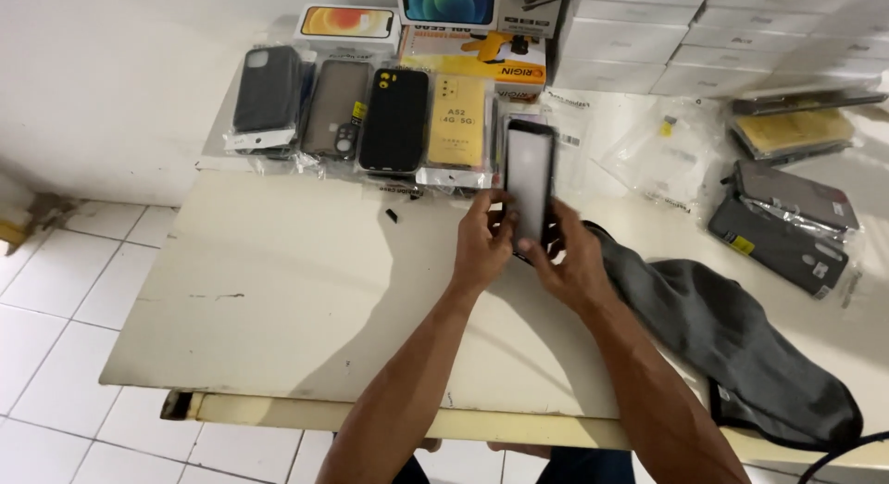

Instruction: Cleaning a mobile phone screen with a cloth and fitting it into various protective cases and a plastic sleeve.

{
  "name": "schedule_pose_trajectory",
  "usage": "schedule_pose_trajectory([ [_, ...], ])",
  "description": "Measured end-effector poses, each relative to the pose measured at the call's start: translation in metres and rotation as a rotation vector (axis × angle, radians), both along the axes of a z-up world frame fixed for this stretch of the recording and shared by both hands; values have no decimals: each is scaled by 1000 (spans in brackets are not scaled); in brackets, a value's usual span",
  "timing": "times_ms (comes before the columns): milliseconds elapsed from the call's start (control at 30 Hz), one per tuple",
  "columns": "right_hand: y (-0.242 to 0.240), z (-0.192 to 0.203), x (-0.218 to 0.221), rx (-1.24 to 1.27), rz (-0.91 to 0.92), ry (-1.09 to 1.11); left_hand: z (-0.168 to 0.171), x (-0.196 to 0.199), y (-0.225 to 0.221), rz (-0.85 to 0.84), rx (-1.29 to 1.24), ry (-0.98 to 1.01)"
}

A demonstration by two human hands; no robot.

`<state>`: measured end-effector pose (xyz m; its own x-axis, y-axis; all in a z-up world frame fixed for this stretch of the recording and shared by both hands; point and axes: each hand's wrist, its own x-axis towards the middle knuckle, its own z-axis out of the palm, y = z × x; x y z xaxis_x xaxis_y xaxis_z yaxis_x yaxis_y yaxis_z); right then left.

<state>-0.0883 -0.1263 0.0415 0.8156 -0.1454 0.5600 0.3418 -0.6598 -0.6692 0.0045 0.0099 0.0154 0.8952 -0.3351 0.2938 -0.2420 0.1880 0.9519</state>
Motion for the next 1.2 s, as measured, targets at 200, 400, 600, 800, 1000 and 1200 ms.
schedule_pose_trajectory([
  [200,6,6,1,-50,-7,-19,-2,7,4,-19,-60,120],
  [400,-69,-6,6,100,-324,-159,-7,-1,-7,97,188,-295],
  [600,-147,-21,-11,128,-589,155,-13,-11,-10,20,465,-428],
  [800,-139,-6,-24,280,-566,262,-13,-7,-16,101,568,-278],
  [1000,-138,14,-36,327,-397,515,49,-9,-29,205,642,-378],
  [1200,-138,30,-55,411,26,772,11,16,-42,221,685,-523],
])
